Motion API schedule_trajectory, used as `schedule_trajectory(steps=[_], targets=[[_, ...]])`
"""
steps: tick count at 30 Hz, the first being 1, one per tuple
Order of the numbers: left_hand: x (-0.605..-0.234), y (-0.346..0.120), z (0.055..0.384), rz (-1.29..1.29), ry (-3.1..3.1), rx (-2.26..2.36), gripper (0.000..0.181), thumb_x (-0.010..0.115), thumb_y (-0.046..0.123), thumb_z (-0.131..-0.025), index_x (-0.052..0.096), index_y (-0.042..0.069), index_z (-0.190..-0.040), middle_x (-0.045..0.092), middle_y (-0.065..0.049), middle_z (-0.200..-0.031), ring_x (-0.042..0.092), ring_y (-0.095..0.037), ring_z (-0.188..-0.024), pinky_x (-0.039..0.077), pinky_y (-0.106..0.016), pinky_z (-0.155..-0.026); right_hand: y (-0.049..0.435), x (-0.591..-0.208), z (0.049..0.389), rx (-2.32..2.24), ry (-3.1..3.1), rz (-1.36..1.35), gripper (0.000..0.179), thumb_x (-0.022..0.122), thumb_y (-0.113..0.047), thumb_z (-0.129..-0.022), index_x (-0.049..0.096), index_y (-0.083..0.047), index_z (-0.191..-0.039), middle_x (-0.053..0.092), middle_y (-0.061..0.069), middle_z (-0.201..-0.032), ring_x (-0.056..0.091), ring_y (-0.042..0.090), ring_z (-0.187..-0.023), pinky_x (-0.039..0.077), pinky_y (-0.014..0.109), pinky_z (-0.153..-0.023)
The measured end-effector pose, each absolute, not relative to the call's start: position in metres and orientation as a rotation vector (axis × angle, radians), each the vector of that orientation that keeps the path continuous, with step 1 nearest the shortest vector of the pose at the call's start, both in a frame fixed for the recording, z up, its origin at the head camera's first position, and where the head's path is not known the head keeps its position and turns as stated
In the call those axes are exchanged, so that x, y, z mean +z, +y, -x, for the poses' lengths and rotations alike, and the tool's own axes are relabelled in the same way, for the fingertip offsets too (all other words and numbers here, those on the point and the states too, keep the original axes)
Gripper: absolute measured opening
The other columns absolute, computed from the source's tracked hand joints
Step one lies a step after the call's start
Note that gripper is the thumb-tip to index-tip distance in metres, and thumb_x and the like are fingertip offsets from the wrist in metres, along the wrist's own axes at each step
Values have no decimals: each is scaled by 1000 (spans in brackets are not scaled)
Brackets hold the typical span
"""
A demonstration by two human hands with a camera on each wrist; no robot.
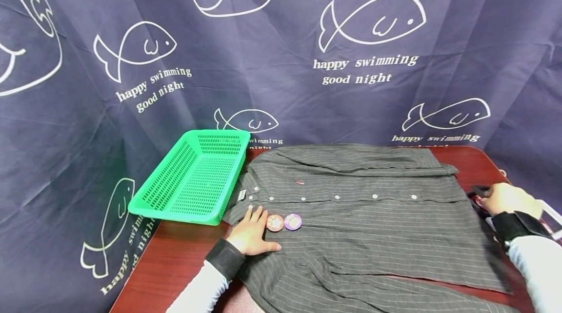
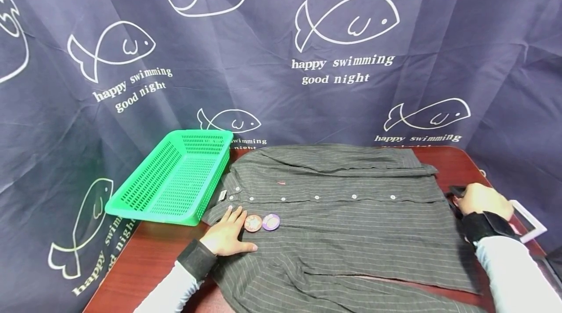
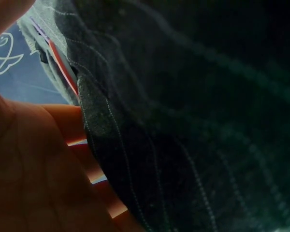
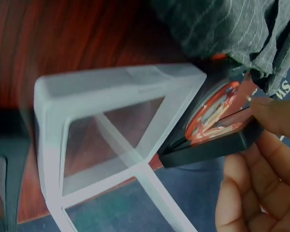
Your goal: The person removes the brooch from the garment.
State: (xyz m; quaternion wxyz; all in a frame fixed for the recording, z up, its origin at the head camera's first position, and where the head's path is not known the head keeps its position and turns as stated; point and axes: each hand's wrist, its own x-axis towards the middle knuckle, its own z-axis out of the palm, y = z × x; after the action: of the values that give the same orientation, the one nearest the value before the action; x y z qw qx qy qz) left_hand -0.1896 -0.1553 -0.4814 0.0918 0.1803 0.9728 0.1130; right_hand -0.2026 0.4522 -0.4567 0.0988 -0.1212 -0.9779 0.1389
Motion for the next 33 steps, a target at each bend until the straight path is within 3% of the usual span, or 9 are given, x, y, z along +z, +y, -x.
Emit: schedule_trajectory(steps=[3,9,17,33], targets=[[-482,-155,190,-531,2889,331,103,73,62,-73,42,-4,-145,36,-26,-153,27,-51,-143,33,-57,-113,448,-456,201,418,-2916,471,24,66,-22,-79,65,-2,-66,63,36,-81,57,52,-65,36,63,-59],[-482,-155,191,-532,2887,327,103,73,63,-73,42,-4,-145,37,-26,-153,27,-50,-143,33,-57,-113,447,-459,201,426,-2929,455,20,60,-15,-76,62,-8,-57,65,32,-77,57,48,-63,37,55,-52],[-480,-155,191,-547,2900,316,102,73,62,-72,43,-5,-143,38,-27,-151,29,-52,-141,33,-57,-113,447,-467,206,425,-2930,492,29,58,-23,-82,64,-2,-63,63,39,-83,59,48,-63,38,51,-47],[-480,-155,192,-521,2884,331,103,73,63,-72,42,-4,-145,37,-25,-153,27,-50,-143,33,-57,-113,440,-464,203,418,-2911,559,26,55,-18,-83,63,5,-73,60,43,-86,57,55,-67,38,52,-47]])
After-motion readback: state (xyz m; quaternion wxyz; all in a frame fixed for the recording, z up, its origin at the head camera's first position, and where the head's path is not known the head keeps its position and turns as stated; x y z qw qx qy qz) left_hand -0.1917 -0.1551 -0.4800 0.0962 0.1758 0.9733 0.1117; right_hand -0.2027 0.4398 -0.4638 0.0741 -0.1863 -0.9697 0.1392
